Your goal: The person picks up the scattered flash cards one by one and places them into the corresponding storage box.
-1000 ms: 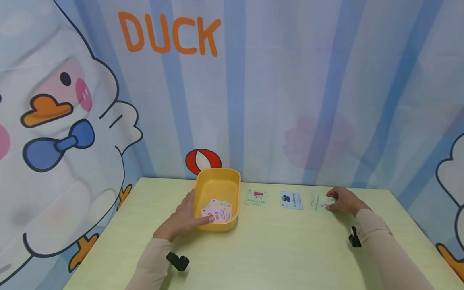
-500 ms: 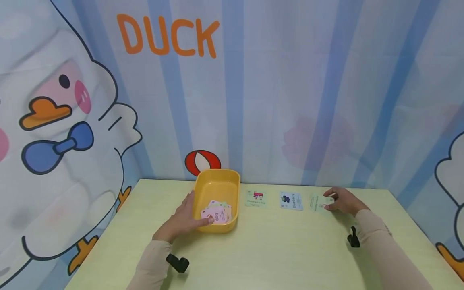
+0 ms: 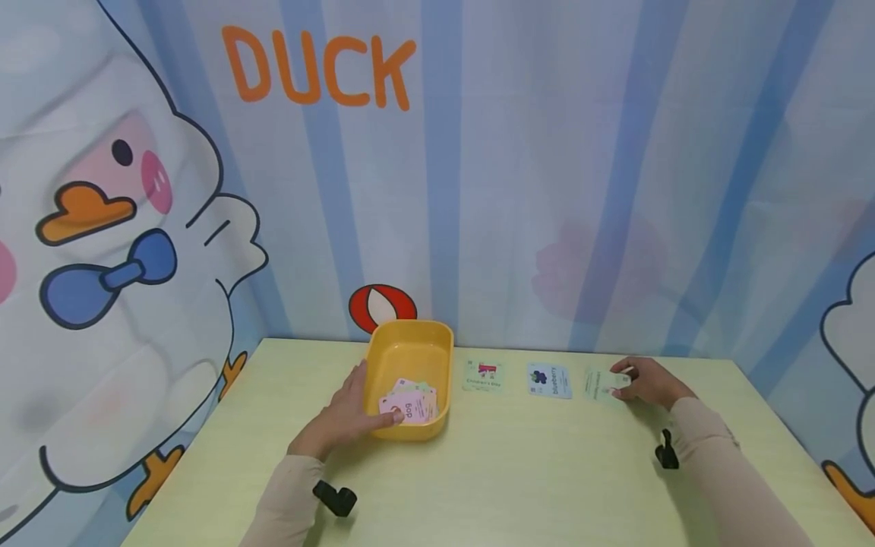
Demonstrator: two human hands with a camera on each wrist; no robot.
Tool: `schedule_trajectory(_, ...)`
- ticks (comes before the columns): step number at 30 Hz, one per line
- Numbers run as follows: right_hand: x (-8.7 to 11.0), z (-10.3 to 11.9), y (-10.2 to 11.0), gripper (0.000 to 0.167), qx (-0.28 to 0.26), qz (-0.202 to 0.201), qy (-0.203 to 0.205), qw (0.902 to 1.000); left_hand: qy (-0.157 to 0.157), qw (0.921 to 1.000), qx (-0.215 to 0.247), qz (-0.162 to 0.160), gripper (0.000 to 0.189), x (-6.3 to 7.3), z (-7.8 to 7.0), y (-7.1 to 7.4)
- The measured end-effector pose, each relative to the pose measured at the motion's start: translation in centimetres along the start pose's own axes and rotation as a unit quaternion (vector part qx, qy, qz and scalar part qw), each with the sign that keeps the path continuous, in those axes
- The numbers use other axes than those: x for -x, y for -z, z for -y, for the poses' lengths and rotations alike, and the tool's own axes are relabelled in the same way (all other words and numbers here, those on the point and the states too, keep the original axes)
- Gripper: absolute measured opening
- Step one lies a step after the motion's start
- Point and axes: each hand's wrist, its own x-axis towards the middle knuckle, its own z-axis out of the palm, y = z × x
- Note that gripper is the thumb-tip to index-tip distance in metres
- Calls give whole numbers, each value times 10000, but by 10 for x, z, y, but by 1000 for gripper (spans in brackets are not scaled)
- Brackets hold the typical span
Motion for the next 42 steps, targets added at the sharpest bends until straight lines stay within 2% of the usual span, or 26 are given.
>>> schedule_trajectory(21, 1, 3, 5, 56, -52, 19, 9, 10000, -57, 9999, 129, -5, 126, 2, -2, 0)
schedule_trajectory(27, 0, -2, 2, 60, -571, 47, -95, 9983, -17, 9999, 104, 21, 125, 2, -1, 0)
schedule_trajectory(34, 2, -6, -2, 61, -1255, 14, -142, 9920, -41, 9999, 104, 26, 126, 1, -1, 1)
schedule_trajectory(42, 3, -5, -2, 60, -1411, -99, -204, 9897, -70, 9998, 199, 32, 126, 2, -1, 2)
